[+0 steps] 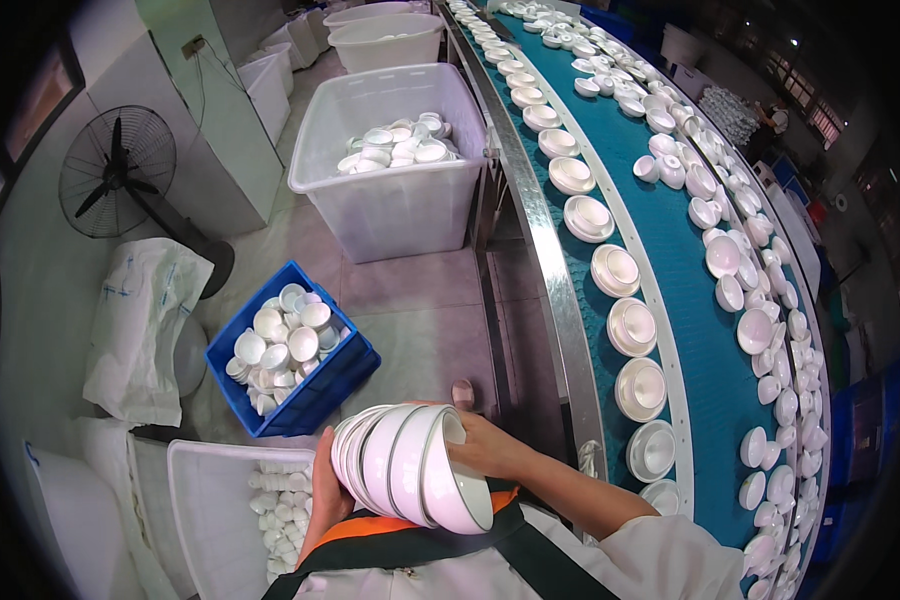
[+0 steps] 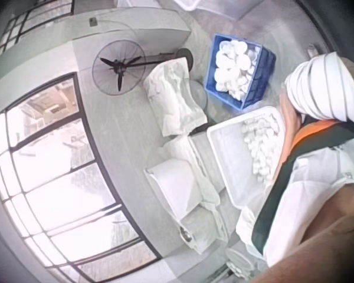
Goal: The person sorts ceramic bowls and plates on a conveyor belt, stacking them and placing them into large plastic bins.
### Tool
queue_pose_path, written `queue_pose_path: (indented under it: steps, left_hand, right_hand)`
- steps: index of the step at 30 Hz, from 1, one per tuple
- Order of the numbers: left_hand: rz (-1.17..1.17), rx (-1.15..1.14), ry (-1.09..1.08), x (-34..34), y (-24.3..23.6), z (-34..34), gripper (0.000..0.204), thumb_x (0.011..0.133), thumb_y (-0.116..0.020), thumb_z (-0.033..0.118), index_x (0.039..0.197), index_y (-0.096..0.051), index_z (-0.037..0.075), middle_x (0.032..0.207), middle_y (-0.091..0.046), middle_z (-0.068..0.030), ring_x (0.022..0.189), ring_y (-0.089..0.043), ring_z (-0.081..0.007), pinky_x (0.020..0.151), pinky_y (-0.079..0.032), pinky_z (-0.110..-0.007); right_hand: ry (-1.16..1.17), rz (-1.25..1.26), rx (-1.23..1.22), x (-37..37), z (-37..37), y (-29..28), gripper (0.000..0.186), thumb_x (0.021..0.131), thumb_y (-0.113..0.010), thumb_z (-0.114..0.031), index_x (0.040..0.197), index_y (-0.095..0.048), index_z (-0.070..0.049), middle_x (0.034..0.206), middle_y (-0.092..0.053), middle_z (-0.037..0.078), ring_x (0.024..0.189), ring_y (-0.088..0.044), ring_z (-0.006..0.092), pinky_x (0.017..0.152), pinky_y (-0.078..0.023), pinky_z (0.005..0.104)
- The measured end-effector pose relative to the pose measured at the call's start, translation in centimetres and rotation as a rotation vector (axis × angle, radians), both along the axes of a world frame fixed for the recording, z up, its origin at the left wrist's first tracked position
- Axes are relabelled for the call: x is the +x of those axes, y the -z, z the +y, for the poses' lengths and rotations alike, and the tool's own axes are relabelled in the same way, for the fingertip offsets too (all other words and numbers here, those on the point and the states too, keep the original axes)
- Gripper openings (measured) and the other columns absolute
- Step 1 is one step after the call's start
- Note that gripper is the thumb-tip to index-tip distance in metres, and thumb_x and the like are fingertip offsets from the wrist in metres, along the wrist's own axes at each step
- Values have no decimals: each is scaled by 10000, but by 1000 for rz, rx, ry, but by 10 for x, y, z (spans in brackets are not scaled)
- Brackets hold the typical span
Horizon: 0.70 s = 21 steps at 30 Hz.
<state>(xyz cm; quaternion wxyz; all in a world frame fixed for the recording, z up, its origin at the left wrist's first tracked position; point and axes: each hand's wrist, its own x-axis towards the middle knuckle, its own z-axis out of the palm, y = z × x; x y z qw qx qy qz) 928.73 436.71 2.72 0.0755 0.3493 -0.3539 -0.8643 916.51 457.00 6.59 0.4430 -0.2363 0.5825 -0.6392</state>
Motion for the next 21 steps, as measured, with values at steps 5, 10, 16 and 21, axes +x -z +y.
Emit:
queue_pose_path:
  steps: [5, 10, 16, 21]
  left_hand:
    - [20, -45, -34, -95, -2, -29, 329, 919, -418, 306, 1015, -549, 21, 940, -609, -96, 859, -586, -170, 805, -446, -310]
    - [-17, -79, 7, -214, -33, -54, 335, 909, -438, 317, 1030, -549, 24, 966, -603, -87, 875, -579, -167, 823, -434, -305]
    - [-20, -53, 34, -317, -27, -91, 325, 912, -429, 276, 1049, -539, 3, 989, -601, -109, 912, -574, -175, 834, -433, -311]
    - [-69, 45, 153, -391, -6, -119, 352, 919, -392, 271, 1050, -543, -18, 1001, -607, -128, 908, -585, -213, 844, -432, -341]
  right_hand:
    - [-20, 151, 46, -96, -35, -4, 460, 859, -548, -174, 1276, -415, -30, 1185, -518, 92, 1066, -474, 156, 941, -358, 282]
    - [12, 203, 53, -203, -58, -25, 487, 848, -561, -183, 1286, -405, -38, 1186, -518, 95, 1082, -474, 166, 947, -356, 288]
    - [49, 163, 69, -296, -87, -25, 502, 845, -552, -198, 1292, -394, -33, 1199, -505, 116, 1106, -469, 182, 954, -351, 300]
    - [148, 96, 180, -358, -107, -2, 454, 829, -550, -169, 1234, -439, 3, 1171, -532, 139, 1073, -500, 198, 935, -374, 308]
